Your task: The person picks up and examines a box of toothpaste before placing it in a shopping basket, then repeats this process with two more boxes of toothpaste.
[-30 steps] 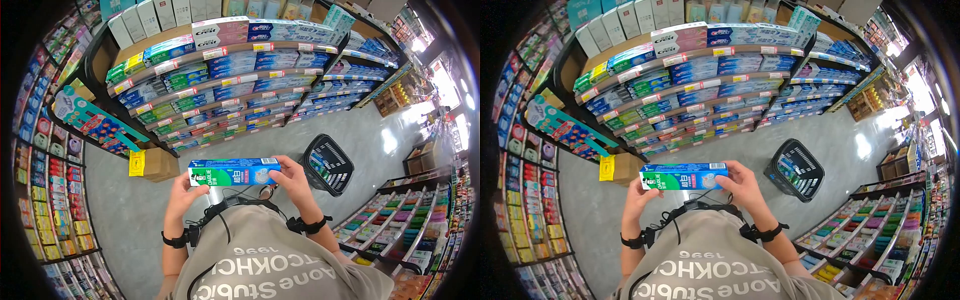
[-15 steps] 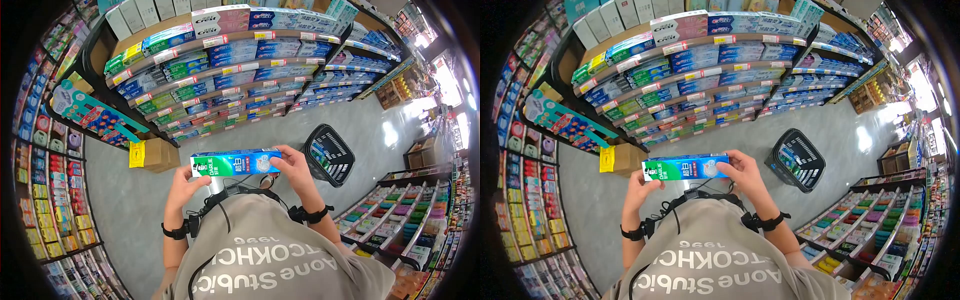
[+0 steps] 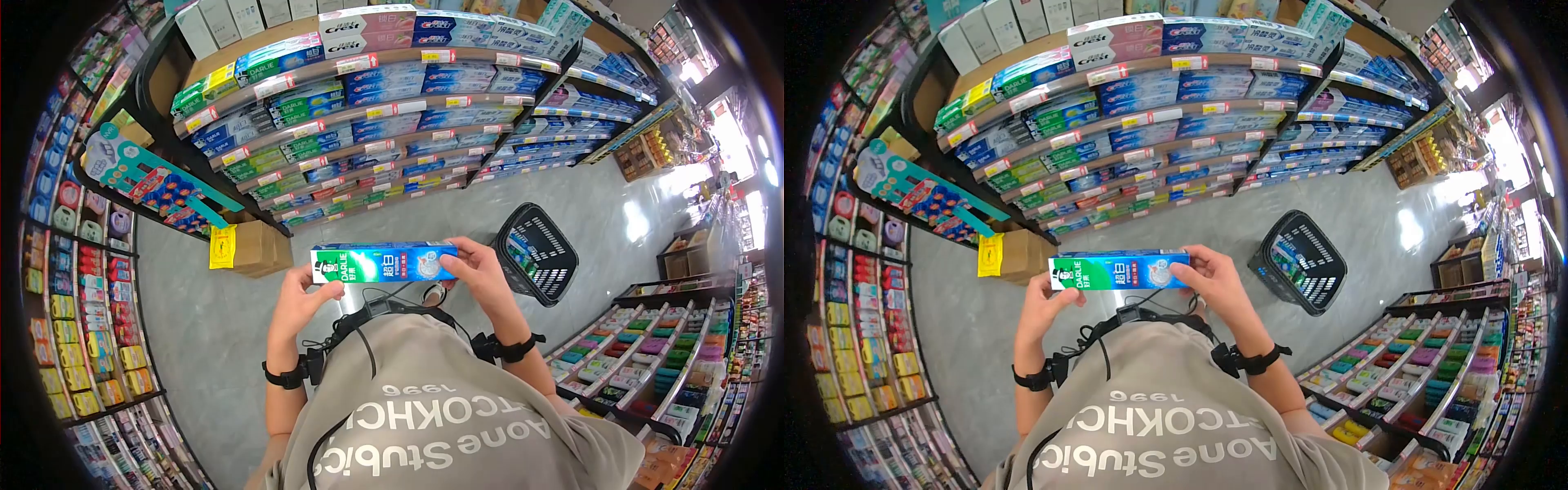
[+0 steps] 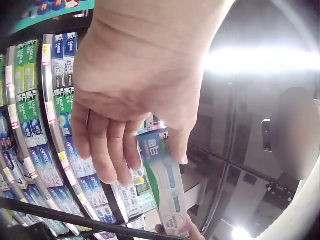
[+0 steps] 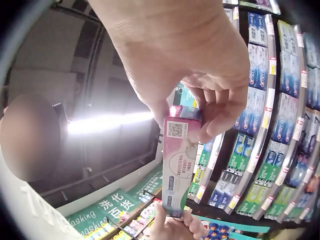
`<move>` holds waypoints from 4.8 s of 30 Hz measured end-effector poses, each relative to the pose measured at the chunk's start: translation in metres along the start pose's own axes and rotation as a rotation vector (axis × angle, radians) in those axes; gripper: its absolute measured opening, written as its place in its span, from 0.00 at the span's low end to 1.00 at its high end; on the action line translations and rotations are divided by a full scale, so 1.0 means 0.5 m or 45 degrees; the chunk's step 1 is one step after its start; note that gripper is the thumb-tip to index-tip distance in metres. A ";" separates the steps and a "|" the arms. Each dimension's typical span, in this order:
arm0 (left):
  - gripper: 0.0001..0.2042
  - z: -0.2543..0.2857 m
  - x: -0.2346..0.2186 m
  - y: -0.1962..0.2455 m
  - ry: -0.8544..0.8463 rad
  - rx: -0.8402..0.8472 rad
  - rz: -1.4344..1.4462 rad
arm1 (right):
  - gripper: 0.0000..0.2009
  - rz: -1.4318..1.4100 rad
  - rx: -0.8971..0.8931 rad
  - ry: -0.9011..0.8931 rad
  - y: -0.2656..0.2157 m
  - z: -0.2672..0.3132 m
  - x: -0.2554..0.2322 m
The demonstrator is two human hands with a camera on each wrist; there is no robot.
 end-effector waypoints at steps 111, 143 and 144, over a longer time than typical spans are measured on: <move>0.23 0.005 0.102 0.016 -0.280 0.172 -0.575 | 0.24 0.578 -1.140 -0.417 -0.201 0.092 0.262; 0.29 0.036 -0.018 0.135 0.652 0.797 -0.920 | 0.24 -0.160 -0.008 -0.252 -0.012 -0.021 0.100; 0.31 0.034 -0.015 0.131 0.607 0.764 -0.896 | 0.22 -0.210 -0.009 -0.224 -0.012 -0.021 0.098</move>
Point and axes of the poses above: each hand's wrist, its own z-axis away from the middle knuckle, its own x-axis out of the palm, y = z × x, the point moved 7 cm from there along -z, towards the middle knuckle, and after that the axes turned 4 degrees about y, right-handed, at the moved point
